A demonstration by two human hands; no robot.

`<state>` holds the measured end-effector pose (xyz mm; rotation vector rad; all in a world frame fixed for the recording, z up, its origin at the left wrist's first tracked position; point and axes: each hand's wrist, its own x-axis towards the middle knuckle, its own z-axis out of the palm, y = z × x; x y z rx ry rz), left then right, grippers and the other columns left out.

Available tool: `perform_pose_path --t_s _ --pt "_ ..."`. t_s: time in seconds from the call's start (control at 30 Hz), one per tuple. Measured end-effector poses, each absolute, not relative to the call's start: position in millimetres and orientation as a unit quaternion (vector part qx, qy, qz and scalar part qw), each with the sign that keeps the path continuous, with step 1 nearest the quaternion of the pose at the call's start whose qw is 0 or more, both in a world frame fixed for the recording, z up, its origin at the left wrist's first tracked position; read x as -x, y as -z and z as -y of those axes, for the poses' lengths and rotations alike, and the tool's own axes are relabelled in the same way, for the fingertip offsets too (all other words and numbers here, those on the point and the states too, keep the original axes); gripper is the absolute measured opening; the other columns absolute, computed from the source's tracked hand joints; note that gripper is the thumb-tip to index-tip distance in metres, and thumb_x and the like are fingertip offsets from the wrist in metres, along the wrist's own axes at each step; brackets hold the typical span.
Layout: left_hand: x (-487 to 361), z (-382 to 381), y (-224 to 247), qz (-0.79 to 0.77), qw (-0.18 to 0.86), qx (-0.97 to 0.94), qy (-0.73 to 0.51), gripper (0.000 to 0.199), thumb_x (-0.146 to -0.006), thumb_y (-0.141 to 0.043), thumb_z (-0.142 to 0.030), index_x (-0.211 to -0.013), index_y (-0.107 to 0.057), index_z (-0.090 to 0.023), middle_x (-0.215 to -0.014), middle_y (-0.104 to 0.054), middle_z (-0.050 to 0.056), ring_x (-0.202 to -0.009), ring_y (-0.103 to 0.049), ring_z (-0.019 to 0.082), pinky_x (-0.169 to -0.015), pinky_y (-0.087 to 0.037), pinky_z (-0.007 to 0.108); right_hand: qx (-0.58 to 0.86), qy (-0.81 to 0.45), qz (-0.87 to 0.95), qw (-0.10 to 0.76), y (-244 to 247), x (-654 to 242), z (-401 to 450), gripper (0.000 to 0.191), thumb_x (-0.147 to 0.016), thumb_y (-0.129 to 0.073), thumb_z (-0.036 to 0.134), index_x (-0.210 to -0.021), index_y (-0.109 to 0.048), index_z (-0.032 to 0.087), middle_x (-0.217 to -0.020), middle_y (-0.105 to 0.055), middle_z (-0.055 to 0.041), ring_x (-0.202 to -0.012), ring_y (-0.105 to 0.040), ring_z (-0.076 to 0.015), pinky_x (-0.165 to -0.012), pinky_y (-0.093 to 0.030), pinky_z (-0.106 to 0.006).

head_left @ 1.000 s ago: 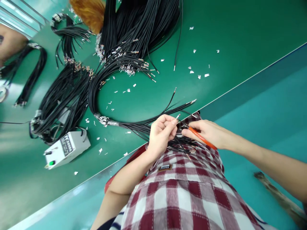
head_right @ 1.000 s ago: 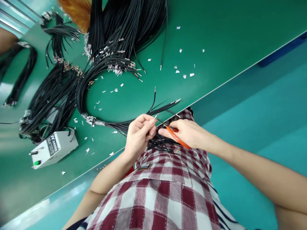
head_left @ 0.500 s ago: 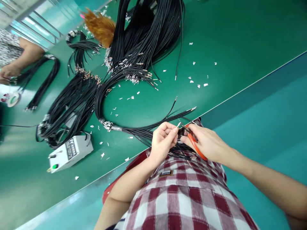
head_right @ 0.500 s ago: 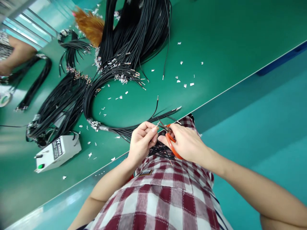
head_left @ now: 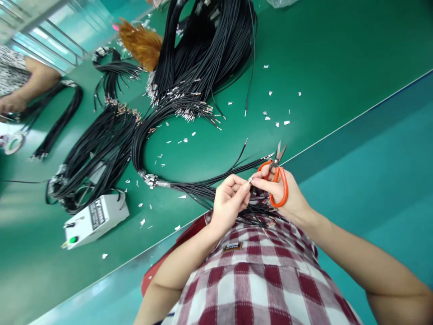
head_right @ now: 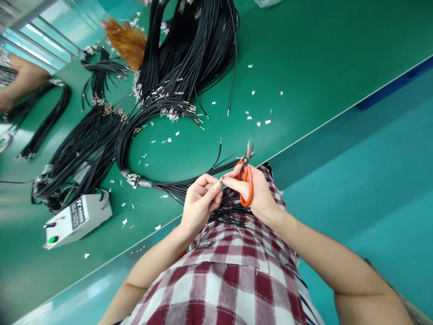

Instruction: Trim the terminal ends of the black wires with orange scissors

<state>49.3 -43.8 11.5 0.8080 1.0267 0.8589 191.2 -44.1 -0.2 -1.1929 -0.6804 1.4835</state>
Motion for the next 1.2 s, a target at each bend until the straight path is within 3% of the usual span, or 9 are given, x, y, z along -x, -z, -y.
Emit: perform_pose_path --t_s 0.17,0.33,0.43,0.73,0.87,1.07,1.2 --pt "-56 47 -9 -0.487 0.669 -0.384 -0.41 0.031 -0.081 -0.074 -0.042 -0.08 -0.057 -0.016 -0.057 -0.054 -0.004 -0.049 -0.044 0.005 -0.044 -0.029 0.015 0.488 -0.593 0.311 0.56 -5 -190 45 0.036 -0.071 -0.078 0.027 -0.08 -0.044 0.023 -0.077 -0.063 0.0033 -0.069 -0.061 -0.0134 -0.067 -0.049 -0.029" --pt "-45 31 -6 -0.389 0.814 -0.304 -0.306 0.032 -0.08 -0.075 -0.041 -0.079 -0.058 -0.014 -0.047 -0.044 -0.007 -0.037 -0.025 0.002 -0.039 -0.012 0.017 0.519 -0.508 0.407 0.554 2 -188 50 0.035 -0.079 -0.072 0.032 -0.078 -0.038 0.025 -0.077 -0.063 0.0025 -0.064 -0.058 -0.0124 -0.066 -0.05 -0.031" --pt "-36 19 -7 -0.326 0.88 -0.259 -0.229 0.032 -0.078 -0.076 -0.038 -0.075 -0.057 -0.013 -0.044 -0.039 -0.009 -0.034 -0.018 0.001 -0.039 -0.012 0.018 0.505 -0.508 0.42 0.557 8 -187 51 0.036 -0.08 -0.071 0.035 -0.078 -0.037 0.025 -0.078 -0.063 0.0018 -0.066 -0.059 -0.0132 -0.067 -0.05 -0.032" --pt "-33 17 -13 -0.341 0.882 -0.273 -0.177 0.031 -0.077 -0.076 -0.038 -0.077 -0.059 -0.012 -0.044 -0.045 -0.006 -0.032 -0.021 0.001 -0.036 -0.007 0.018 0.496 -0.507 0.495 0.501 -2 -221 48 0.024 -0.085 -0.068 0.028 -0.082 -0.045 0.023 -0.083 -0.067 -0.0014 -0.076 -0.066 -0.0162 -0.074 -0.051 -0.032" --pt "-37 21 -15 -0.367 0.86 -0.314 -0.167 0.035 -0.075 -0.076 -0.042 -0.078 -0.06 -0.011 -0.044 -0.047 -0.006 -0.033 -0.023 0.001 -0.035 -0.007 0.017 0.484 -0.417 0.663 0.389 -25 -243 42 0.019 -0.084 -0.067 0.025 -0.083 -0.048 0.022 -0.097 -0.07 -0.0065 -0.085 -0.065 -0.0185 -0.077 -0.049 -0.032" --pt "-42 25 -21 -0.401 0.819 -0.389 -0.13 0.041 -0.074 -0.072 -0.052 -0.073 -0.056 -0.015 -0.044 -0.043 -0.008 -0.036 -0.025 0.002 -0.037 -0.01 0.018 0.416 -0.212 0.865 0.182 -53 -240 34 0.009 -0.079 -0.057 0.015 -0.073 -0.052 0.02 -0.065 -0.06 -0.0011 -0.061 -0.052 -0.0155 -0.061 -0.031 -0.03" --pt "-40 32 -16 -0.35 0.767 -0.526 -0.11 0.041 -0.082 -0.066 -0.048 -0.063 -0.051 -0.015 -0.048 -0.043 -0.006 -0.043 -0.032 0.004 -0.042 -0.022 0.018 0.425 -0.299 0.847 0.114 -50 -235 30 0.008 -0.075 -0.057 0.014 -0.07 -0.053 0.021 -0.058 -0.055 0.0021 -0.055 -0.046 -0.0131 -0.06 -0.028 -0.029"
